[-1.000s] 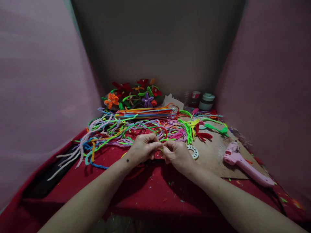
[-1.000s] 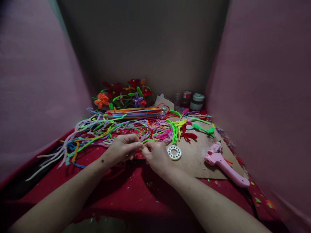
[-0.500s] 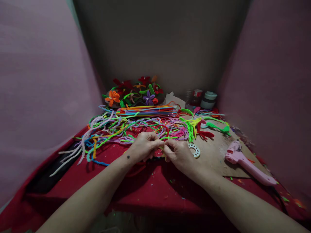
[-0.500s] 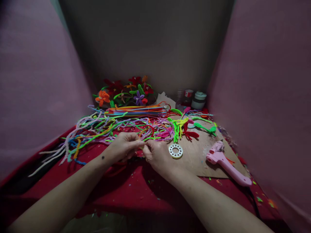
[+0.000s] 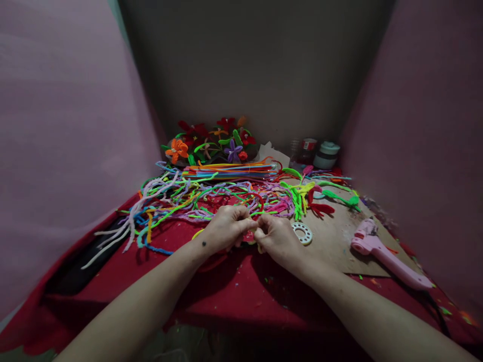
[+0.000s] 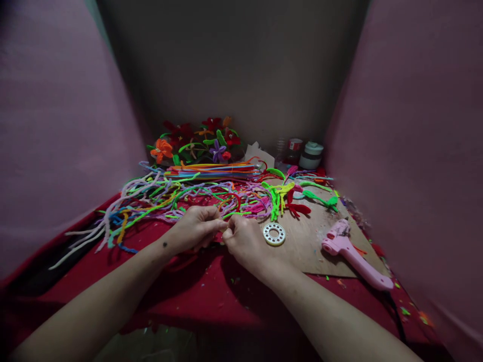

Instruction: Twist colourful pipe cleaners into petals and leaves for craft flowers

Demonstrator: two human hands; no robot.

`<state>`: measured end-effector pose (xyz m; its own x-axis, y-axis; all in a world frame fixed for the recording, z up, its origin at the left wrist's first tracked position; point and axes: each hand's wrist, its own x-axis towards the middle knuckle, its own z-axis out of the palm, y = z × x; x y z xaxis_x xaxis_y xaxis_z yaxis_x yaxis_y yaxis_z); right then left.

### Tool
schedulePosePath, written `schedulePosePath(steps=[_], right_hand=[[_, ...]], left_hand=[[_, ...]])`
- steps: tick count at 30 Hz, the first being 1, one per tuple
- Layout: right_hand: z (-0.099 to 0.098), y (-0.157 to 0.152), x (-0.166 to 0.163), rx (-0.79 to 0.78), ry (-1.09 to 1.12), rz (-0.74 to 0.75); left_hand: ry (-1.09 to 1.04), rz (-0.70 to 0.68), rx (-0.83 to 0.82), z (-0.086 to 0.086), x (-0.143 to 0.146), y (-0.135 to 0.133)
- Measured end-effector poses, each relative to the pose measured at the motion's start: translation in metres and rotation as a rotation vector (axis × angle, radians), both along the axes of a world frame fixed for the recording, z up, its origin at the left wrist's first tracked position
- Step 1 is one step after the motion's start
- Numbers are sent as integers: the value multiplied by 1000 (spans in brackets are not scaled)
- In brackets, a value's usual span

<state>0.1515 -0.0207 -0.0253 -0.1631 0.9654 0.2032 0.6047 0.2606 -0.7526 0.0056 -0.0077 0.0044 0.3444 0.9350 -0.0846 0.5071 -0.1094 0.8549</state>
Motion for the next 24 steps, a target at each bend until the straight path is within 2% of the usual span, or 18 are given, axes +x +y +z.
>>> schedulePosePath(steps=[5,9,12,17,24], right_hand=[[-2,2,2,-51,127,84],[0,2,3,-290,362,169],[2,2,2,-359,477,174],[8,2,4,-416,506,191],[16,2,6,-487,524,135]], left_hand=[[11,-19,15,1,-1,3],[-12,-25,-9,2,-3,6],[-48,-32,-37,2,-5,8],[-99,-35,-56,3,-7,10],[-109,-51,-61,4,-10,11]])
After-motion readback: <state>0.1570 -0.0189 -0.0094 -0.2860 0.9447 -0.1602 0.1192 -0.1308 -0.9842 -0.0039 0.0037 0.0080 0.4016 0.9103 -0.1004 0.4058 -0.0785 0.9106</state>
